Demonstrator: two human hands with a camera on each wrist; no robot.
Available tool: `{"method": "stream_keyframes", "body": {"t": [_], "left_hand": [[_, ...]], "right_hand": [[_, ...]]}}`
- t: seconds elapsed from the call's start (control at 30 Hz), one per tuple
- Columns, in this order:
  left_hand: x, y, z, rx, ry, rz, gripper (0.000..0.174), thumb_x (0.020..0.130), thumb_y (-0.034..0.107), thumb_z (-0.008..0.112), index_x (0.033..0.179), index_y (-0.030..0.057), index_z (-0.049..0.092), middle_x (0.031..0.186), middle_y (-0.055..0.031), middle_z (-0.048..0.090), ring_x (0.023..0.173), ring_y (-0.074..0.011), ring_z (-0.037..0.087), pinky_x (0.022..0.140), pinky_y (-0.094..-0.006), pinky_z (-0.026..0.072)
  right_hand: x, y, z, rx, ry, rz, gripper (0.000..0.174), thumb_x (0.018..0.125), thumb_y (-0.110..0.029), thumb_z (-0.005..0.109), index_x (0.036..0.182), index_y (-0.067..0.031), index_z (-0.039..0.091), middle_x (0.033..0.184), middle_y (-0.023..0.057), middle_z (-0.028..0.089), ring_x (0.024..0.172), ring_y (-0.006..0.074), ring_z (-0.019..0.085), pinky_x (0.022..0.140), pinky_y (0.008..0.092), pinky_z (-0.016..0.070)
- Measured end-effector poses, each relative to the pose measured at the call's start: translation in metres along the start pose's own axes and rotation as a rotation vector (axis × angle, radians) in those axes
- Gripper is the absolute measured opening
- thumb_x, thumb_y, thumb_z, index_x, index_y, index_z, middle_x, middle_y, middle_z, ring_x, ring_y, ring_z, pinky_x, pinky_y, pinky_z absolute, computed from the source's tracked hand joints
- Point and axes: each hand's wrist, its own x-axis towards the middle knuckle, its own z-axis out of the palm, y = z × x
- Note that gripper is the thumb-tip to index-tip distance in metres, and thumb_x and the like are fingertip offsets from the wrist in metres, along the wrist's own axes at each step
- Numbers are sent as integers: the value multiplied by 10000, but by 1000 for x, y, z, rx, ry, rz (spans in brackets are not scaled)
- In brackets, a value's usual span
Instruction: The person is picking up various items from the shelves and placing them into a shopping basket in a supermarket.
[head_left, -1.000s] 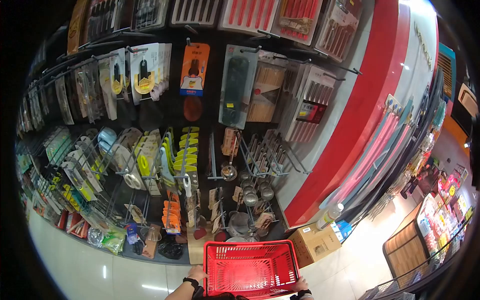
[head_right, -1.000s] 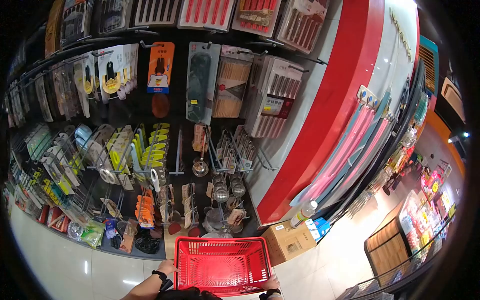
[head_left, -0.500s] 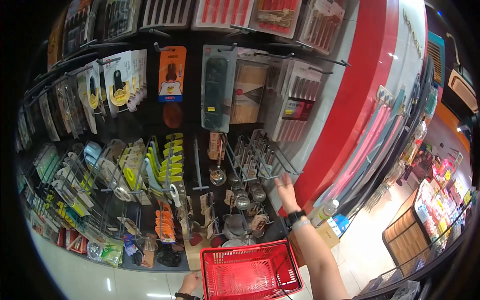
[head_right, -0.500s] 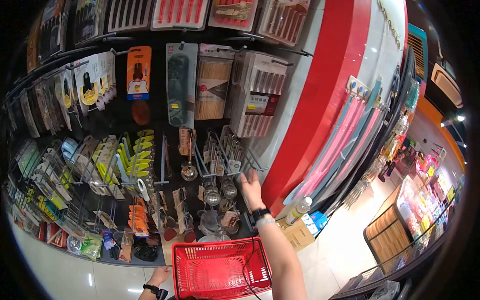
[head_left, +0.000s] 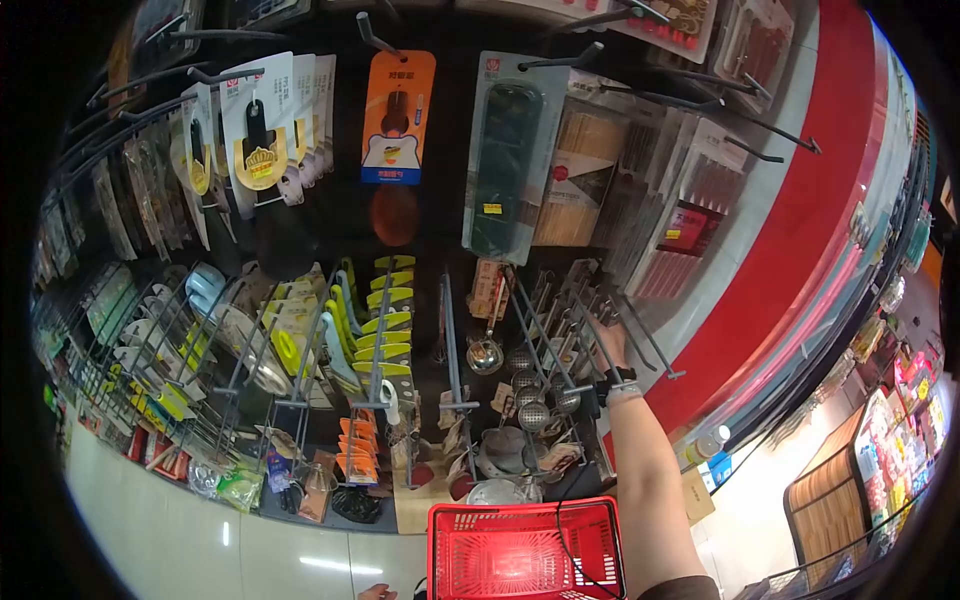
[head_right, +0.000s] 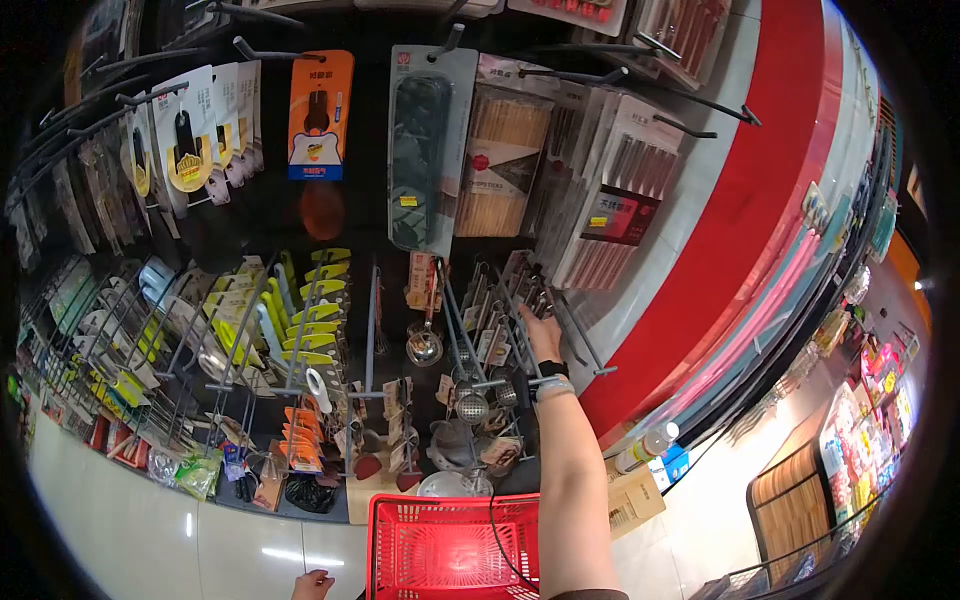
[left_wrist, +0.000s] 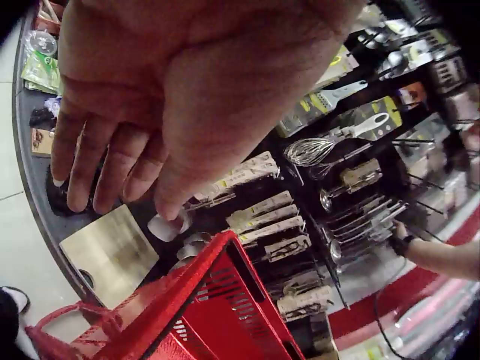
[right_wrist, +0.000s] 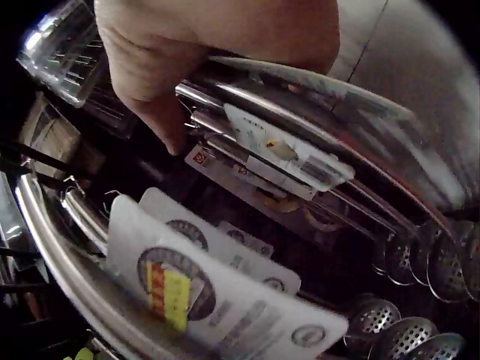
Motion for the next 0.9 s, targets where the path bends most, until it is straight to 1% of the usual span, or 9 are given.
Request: {"method": "stream_keyframes", "body": {"t": [0.1,0.2,0.3,0.37,0.57,0.7,0.8,0.87,0.9], "left_hand": [[-4,12,-5,49,2,-9,365,810,255,620,1022,-42,599,921,-227,631,827,-324,622,730,-375,498],[-5,17,-4,32,-11,-36,349,806,249,624,1004,-38,604,892,-224,633,797,-335,622,703,-376,501],[-4,26,-11,20,-24,-29,343,804,252,624,1008,-22,605,869,-218,636,782,-332,624,696,-370,503],[-4,28,-11,9,-45,-4,345,803,257,624,1018,-13,604,858,-213,639,777,-327,626,697,-366,503],[5,19,-5,125,-92,57,383,813,293,605,1062,3,586,829,-189,646,812,-305,626,732,-371,495],[11,16,-1,94,-120,120,393,816,291,597,1090,12,570,855,-191,644,858,-316,615,769,-373,486],[10,45,-15,62,-162,108,409,815,293,595,1101,2,562,931,-202,633,900,-333,604,795,-373,479],[4,73,-31,78,-237,24,432,813,293,598,1114,-14,554,1049,-210,605,970,-344,583,833,-370,469],[6,62,-26,85,-240,30,432,813,293,598,1114,-14,554,1049,-210,605,970,-344,583,833,-370,469]], "right_hand": [[3,-4,5,86,-23,21,549,808,-292,647,1254,-29,462,1134,77,572,1056,177,491,906,268,345],[15,8,1,-88,-42,117,462,849,-353,577,1208,-68,521,1110,112,596,1048,237,530,891,304,373],[17,5,3,-255,-11,189,440,849,-293,590,1155,11,504,1068,130,569,999,194,516,892,293,367],[2,-9,8,-437,119,-30,447,880,-467,444,1076,-103,614,1037,211,602,1019,380,531,855,398,408],[-20,-8,-12,-482,127,1,415,900,-415,418,1057,-90,622,1026,196,607,983,361,551,828,398,416],[-44,-29,-25,-501,130,-82,367,890,-363,461,1001,-60,636,942,179,632,915,344,579,795,393,427],[-61,-34,-36,-357,107,-29,318,890,-283,499,977,-10,637,963,117,652,921,224,597,807,318,434],[-69,-27,-45,-292,100,41,312,890,-269,506,979,-1,639,961,108,655,911,205,595,802,306,435],[-75,-33,-48,-230,84,115,306,890,-255,514,980,8,641,960,100,658,901,186,594,797,295,435]]}}
